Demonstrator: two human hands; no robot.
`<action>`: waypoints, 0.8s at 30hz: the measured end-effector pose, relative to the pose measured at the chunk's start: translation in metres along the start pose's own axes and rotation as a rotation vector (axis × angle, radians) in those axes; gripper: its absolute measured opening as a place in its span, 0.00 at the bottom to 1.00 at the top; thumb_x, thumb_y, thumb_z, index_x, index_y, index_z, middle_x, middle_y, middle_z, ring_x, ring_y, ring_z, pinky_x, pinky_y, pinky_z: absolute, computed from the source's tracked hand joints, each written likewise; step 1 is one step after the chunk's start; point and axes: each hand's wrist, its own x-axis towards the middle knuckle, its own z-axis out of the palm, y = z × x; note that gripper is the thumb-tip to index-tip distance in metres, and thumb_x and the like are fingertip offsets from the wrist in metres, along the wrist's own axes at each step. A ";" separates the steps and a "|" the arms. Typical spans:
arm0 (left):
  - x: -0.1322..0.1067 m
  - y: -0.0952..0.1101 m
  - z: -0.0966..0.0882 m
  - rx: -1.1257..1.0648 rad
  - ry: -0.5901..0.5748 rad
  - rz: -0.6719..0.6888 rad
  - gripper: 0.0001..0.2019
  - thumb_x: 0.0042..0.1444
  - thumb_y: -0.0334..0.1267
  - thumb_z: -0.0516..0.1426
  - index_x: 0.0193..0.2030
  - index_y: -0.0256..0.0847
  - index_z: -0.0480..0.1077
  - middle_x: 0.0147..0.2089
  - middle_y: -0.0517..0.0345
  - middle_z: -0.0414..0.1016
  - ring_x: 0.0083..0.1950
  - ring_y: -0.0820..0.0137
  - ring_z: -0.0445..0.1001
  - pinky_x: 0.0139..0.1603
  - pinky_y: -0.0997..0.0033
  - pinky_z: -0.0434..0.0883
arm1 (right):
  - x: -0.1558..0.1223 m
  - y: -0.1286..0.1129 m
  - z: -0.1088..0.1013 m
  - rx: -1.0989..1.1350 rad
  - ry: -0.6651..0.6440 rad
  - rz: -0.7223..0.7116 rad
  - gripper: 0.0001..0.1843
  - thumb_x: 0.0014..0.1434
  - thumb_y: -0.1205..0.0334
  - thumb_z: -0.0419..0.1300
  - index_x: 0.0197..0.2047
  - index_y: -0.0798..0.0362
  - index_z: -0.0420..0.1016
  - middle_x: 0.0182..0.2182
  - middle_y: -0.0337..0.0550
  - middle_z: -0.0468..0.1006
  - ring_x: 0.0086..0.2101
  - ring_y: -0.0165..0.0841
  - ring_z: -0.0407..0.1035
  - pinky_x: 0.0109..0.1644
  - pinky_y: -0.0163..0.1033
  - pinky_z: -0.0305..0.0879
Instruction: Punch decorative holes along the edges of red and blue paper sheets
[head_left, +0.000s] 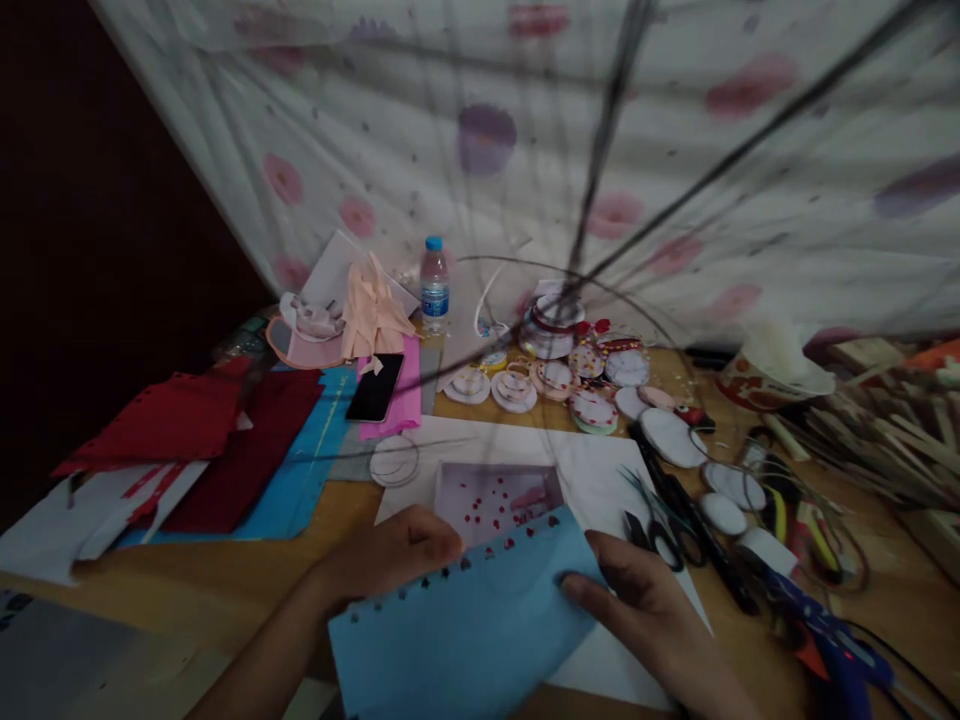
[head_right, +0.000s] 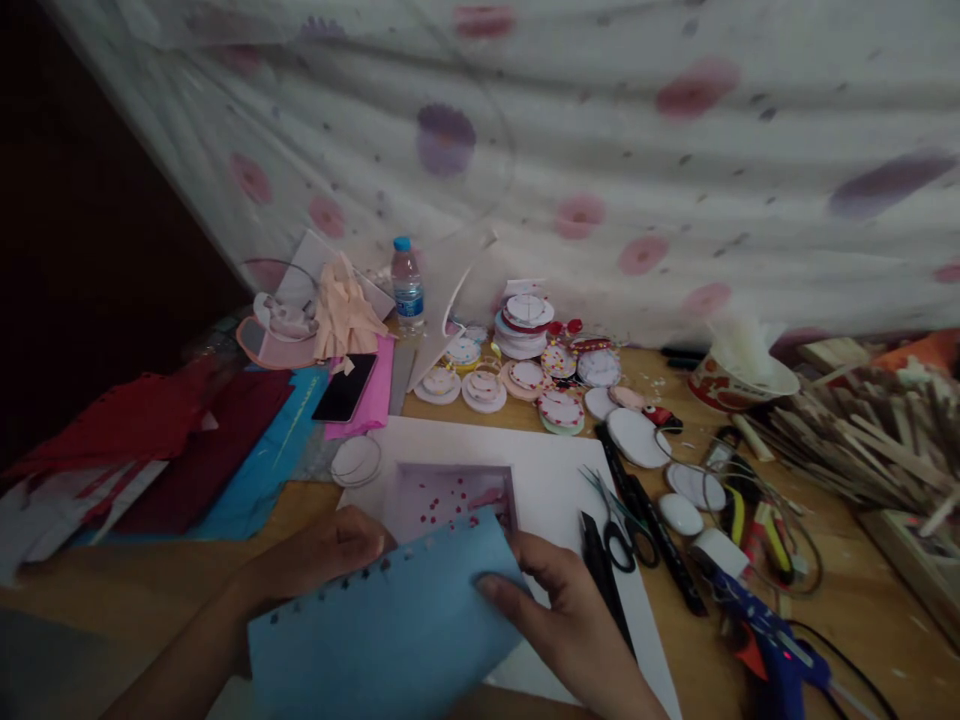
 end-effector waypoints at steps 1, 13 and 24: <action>-0.001 0.002 -0.001 0.014 0.017 0.007 0.28 0.56 0.63 0.47 0.19 0.40 0.60 0.19 0.68 0.51 0.21 0.76 0.50 0.21 0.74 0.48 | -0.002 0.003 -0.001 0.003 0.043 0.019 0.13 0.57 0.52 0.60 0.27 0.52 0.74 0.24 0.38 0.74 0.27 0.34 0.68 0.30 0.34 0.66; -0.011 0.047 0.027 0.776 0.081 0.042 0.26 0.40 0.63 0.62 0.33 0.41 0.73 0.33 0.57 0.76 0.35 0.61 0.73 0.35 0.68 0.63 | -0.010 0.011 0.025 -0.206 0.087 -0.093 0.15 0.59 0.52 0.57 0.28 0.54 0.74 0.21 0.39 0.73 0.23 0.32 0.66 0.25 0.31 0.64; -0.006 0.052 0.027 0.602 -0.164 -0.012 0.07 0.49 0.39 0.58 0.23 0.40 0.68 0.19 0.69 0.62 0.20 0.77 0.60 0.19 0.77 0.52 | -0.013 0.017 0.017 -0.249 0.071 -0.327 0.25 0.52 0.62 0.67 0.53 0.44 0.68 0.41 0.43 0.78 0.39 0.37 0.74 0.43 0.37 0.71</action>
